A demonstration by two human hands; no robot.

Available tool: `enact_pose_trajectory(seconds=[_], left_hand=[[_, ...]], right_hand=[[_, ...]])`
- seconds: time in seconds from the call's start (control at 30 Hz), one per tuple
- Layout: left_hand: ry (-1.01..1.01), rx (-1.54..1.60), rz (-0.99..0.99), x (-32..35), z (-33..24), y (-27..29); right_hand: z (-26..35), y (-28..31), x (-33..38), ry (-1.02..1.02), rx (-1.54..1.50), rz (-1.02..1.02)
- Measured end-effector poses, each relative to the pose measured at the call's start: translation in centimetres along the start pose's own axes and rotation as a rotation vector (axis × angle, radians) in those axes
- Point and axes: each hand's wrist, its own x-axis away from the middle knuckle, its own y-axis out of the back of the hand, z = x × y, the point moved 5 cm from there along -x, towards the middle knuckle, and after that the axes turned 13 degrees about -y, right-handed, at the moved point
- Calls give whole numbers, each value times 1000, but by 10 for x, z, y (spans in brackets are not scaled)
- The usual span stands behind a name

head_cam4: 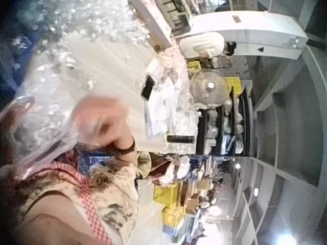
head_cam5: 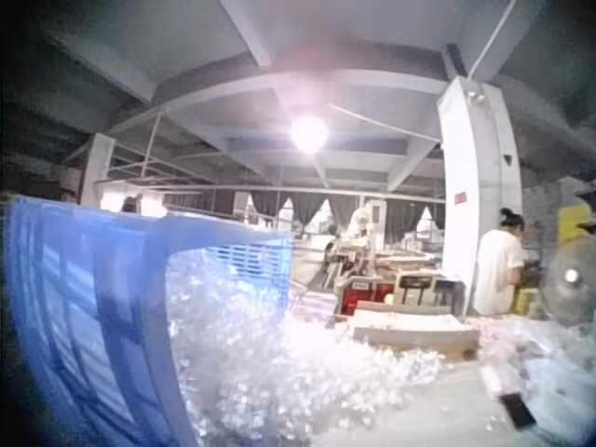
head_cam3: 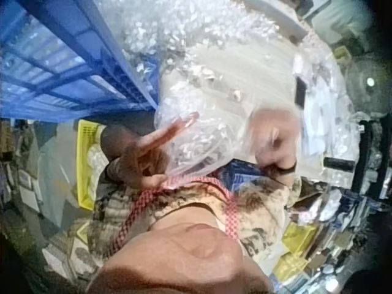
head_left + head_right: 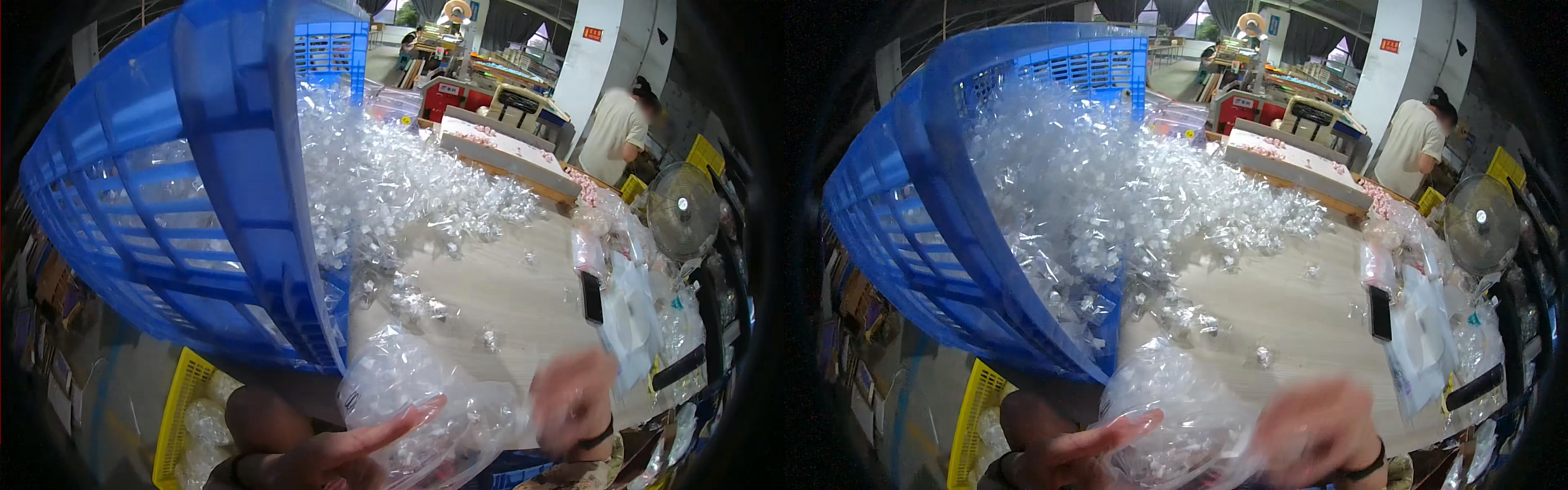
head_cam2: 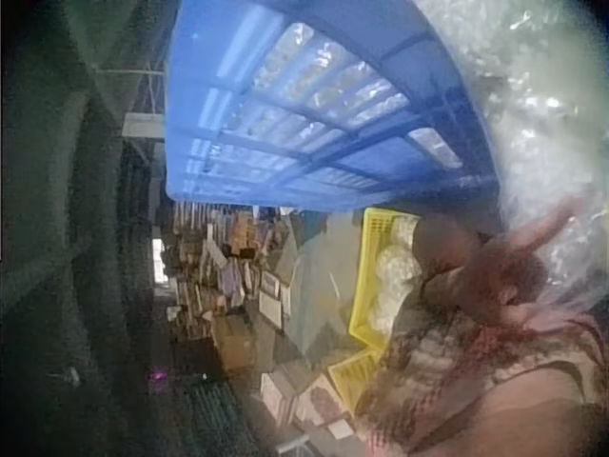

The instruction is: Sorting and bagging small transparent plastic or rubber manufacturing components from a large blue crate into individual plastic bags.

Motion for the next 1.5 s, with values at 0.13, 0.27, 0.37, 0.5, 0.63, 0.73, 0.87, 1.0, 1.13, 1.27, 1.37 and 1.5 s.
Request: enact_pose_trajectory(seconds=[0.13, 0.27, 0.37, 0.5, 0.63, 0.73, 0.87, 1.0, 1.13, 1.27, 1.37, 1.5], left_hand=[[112, 94, -51, -23, -4, -11], [87, -3, -70, -20, -14, -21], [175, -48, -50, -17, -14, -10], [-15, -57, -17, 7, -15, -3], [352, -102, 22, -16, -9, -10], [354, -97, 23, -11, -7, -7], [515, -126, 39, -13, -7, -15], [118, -8, -137, -18, 2, -9], [497, -150, 45, -15, -9, -6], [419, -54, -31, -16, -7, -2], [346, 29, -96, -13, -4, -1], [348, 72, -169, -21, -1, -9]], right_hand=[[-29, -97, -7, -216, 207, 713], [-108, -145, -43, 83, 683, 595], [-81, -137, -58, -34, 849, 605], [-17, -84, -56, -13, 46, 812], [-39, -8, -94, -88, 200, 342], [-95, 11, -122, -169, 450, 65], [-199, -23, -128, -278, 1049, 199], [-230, -14, -116, -410, 1092, 332], [-224, 15, -79, -447, 1086, 390], [-220, 41, -12, -393, 1030, 173], [-227, 56, 39, -366, 972, -90], [-230, 70, 58, -280, 949, -351]])
